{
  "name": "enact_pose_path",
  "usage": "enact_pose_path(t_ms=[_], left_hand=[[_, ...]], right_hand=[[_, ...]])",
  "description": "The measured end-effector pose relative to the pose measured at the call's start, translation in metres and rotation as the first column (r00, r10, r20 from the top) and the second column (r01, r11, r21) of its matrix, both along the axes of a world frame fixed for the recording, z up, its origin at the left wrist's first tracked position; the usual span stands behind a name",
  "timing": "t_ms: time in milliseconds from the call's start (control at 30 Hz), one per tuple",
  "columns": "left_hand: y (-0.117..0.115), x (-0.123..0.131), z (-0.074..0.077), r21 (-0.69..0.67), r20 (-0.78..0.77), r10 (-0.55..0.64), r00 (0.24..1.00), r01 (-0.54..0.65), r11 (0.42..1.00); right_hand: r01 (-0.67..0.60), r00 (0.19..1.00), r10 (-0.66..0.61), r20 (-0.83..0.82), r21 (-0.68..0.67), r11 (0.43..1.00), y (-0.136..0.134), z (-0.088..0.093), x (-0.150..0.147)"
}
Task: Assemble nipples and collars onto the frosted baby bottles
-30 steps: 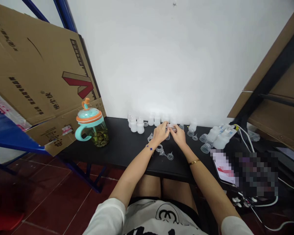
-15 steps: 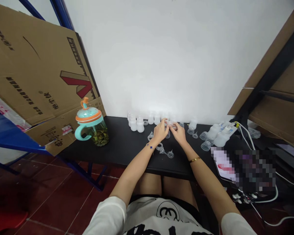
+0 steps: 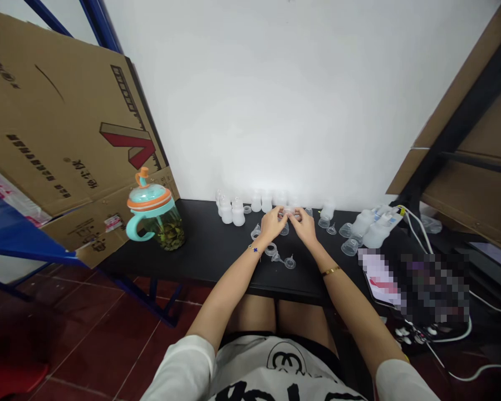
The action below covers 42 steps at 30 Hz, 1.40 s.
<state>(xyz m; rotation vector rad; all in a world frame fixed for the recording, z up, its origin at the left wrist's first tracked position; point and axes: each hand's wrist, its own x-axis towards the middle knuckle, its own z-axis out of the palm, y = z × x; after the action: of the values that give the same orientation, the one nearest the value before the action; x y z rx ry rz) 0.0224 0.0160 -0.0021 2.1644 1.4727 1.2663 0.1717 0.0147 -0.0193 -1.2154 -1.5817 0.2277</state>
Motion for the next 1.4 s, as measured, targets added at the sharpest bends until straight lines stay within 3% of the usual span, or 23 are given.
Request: enact_pose_path(t_ms=[367, 1400], left_hand=[[-0.0063, -0.0008, 0.0035, 0.02, -0.046, -0.009, 0.999, 0.01, 1.0], [-0.0075, -0.0008, 0.0033, 0.026, -0.07, 0.01, 0.997, -0.008, 1.0]], right_hand=[[0.034, 0.999, -0.034, 0.026, -0.023, 0.999, -0.004, 0.0021, -0.0018], [-0.037, 0.999, 0.036, -0.032, -0.031, 0.999, 0.0017, -0.0053, -0.0001]])
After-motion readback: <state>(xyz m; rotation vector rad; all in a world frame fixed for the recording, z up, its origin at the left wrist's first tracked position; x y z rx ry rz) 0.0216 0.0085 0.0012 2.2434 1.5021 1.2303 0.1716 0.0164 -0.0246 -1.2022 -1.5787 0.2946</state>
